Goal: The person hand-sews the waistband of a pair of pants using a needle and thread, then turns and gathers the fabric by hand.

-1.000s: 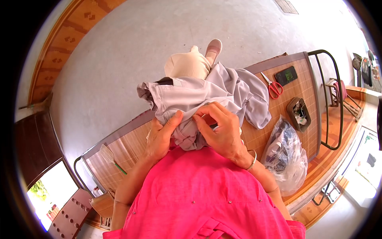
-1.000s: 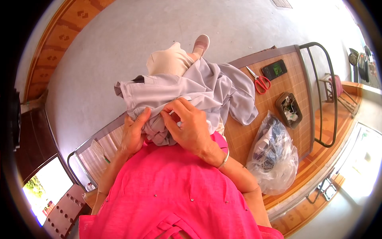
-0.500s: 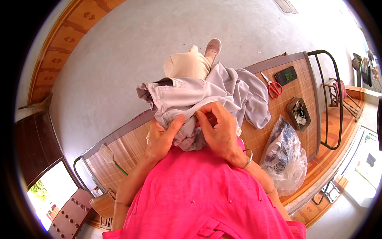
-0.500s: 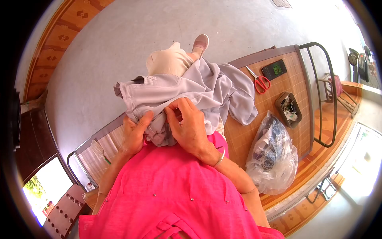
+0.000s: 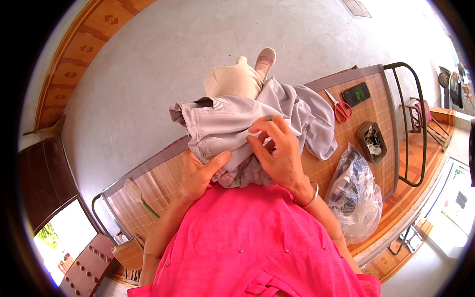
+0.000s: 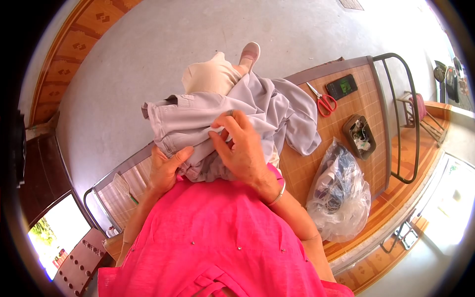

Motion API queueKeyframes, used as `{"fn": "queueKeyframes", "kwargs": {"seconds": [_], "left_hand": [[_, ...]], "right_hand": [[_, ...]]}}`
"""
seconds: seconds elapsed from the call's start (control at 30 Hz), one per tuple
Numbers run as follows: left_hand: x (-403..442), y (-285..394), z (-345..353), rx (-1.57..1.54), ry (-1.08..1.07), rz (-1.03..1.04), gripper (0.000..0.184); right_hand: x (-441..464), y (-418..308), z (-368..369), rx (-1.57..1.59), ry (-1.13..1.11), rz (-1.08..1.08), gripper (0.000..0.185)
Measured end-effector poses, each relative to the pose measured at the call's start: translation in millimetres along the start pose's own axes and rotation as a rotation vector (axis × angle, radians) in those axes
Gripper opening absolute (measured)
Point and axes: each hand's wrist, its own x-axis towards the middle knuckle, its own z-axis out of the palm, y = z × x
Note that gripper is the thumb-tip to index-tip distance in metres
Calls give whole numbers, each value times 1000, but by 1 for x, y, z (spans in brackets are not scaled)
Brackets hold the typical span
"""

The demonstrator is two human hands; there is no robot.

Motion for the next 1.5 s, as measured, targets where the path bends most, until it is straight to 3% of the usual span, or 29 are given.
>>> {"fn": "queueKeyframes", "kwargs": {"seconds": [0.2,0.3,0.4,0.53,0.63,0.7,0.73,0.87,1.0,1.1,1.17,1.23,1.27,1.3,1.4,1.5], "left_hand": [[0,-3,-3,34,22,-6,41],[1,1,-4,113,56,21,40],[2,-1,-9,159,82,28,39],[9,-2,1,-93,260,-82,37],[12,-3,2,-159,314,-163,33],[13,-3,-2,-132,260,-166,30],[13,-6,-5,-68,248,-128,28],[16,-4,-15,182,202,34,24],[12,27,-13,264,149,225,24],[8,49,4,285,187,416,23],[30,29,-18,350,178,215,25],[52,-15,-51,418,153,40,28],[53,-19,-55,363,131,11,29],[54,-22,-58,308,110,-18,29],[49,-22,-56,136,92,-7,32],[44,-9,-52,58,68,-25,36]], "right_hand": [[12,9,-9,-474,-149,-350,29],[18,24,-18,-410,-168,-308,23],[24,40,-30,-553,-37,-229,14],[15,60,-31,-847,-137,213,26],[10,84,-17,-800,-99,239,32],[11,105,-7,-696,-45,106,33],[11,113,-3,-641,-17,38,33],[18,114,-8,-305,73,96,22],[34,65,-39,-29,220,95,16],[41,57,-43,-51,332,-8,15],[52,77,-42,-147,338,-82,14],[64,123,-32,-335,203,-267,15],[64,138,-29,-432,131,-352,15],[62,138,-27,-515,16,-240,18],[68,131,-24,-584,105,-326,18],[70,75,-29,-616,144,-433,29]]}}
